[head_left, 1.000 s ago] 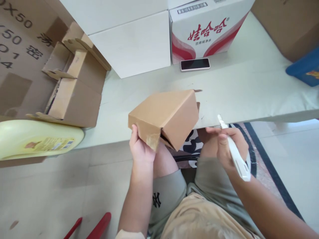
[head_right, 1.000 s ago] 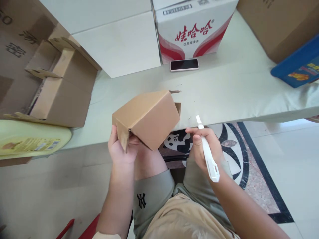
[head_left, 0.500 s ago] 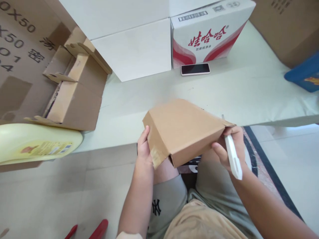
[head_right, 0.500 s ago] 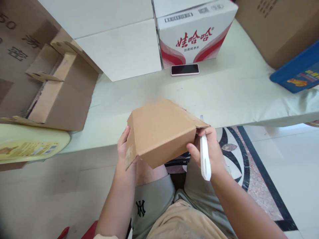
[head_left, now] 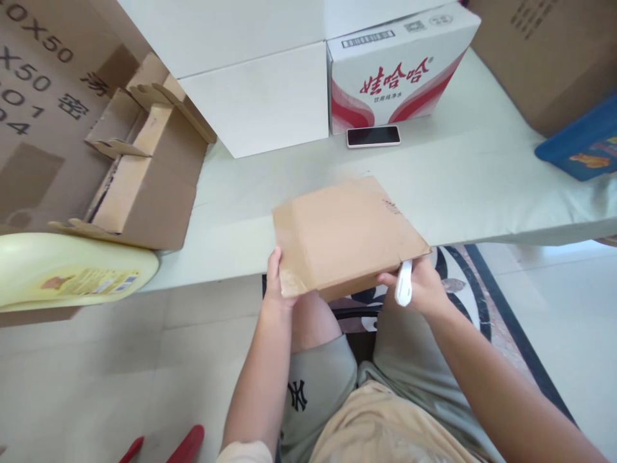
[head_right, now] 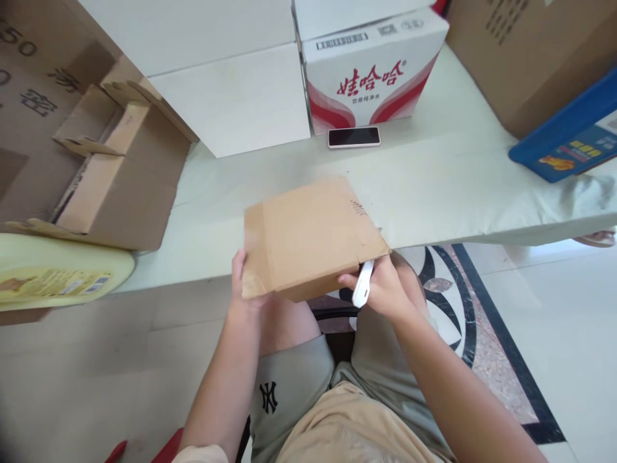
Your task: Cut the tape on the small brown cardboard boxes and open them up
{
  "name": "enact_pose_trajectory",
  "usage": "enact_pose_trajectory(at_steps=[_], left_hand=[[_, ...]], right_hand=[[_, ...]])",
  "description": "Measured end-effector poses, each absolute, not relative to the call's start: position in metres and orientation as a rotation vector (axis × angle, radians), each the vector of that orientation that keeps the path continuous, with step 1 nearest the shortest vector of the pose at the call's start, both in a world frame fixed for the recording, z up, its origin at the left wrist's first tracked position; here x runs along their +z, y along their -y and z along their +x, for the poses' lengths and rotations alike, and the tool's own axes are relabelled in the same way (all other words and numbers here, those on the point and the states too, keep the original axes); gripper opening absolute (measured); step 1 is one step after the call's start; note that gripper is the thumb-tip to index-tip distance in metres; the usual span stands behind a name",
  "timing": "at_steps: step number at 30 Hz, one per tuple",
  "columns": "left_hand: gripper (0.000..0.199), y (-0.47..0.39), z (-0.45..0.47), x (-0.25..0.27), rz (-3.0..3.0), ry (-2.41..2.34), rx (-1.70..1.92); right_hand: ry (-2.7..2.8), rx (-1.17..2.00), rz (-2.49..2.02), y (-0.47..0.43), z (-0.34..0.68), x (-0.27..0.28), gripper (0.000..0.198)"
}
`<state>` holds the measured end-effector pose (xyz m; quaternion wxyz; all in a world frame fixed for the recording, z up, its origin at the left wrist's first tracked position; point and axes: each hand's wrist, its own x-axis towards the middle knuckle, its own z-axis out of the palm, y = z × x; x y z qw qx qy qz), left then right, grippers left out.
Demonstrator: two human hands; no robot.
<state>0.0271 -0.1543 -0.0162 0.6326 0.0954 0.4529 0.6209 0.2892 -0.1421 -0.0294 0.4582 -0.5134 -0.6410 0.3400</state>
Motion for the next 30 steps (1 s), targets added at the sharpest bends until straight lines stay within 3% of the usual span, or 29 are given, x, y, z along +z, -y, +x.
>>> enact_pose_trajectory(at_steps=[4, 8, 12, 18, 22, 25, 30], left_hand=[[0.07, 0.173, 0.028, -0.022, 0.643, -1.108, 1.257], [0.045, 0.179, 0.034, -0.02, 0.891, -1.469, 0.931], [0.045, 0.175, 0.039, -0.013, 0.828, -1.65, 0.988], [0.044, 0.173, 0.041, -0.009, 0.902, -1.63, 1.06], [0.052, 0.176, 0.037, -0.009, 1.107, -1.656, 0.762], [0.057, 0.181, 0.028, -0.011, 1.162, -1.713, 0.621], [0.06, 0.191, 0.011, -0.024, 1.14, -1.643, 0.803]], right_hand=[[1.444, 0.84, -1.35, 0.142, 0.285, -0.028, 0.064], [1.44, 0.757, -1.431, 0.15, 0.282, -0.032, 0.064], [1.328, 0.749, -1.427, 0.152, 0.288, -0.04, 0.056], [1.303, 1.096, -1.349, 0.152, 0.289, -0.025, 0.033], [1.263, 1.019, -1.548, 0.154, 0.283, -0.014, 0.032], [1.114, 1.159, -1.449, 0.152, 0.281, -0.017, 0.033], [1.075, 1.3, -1.404, 0.153, 0.28, -0.013, 0.034]])
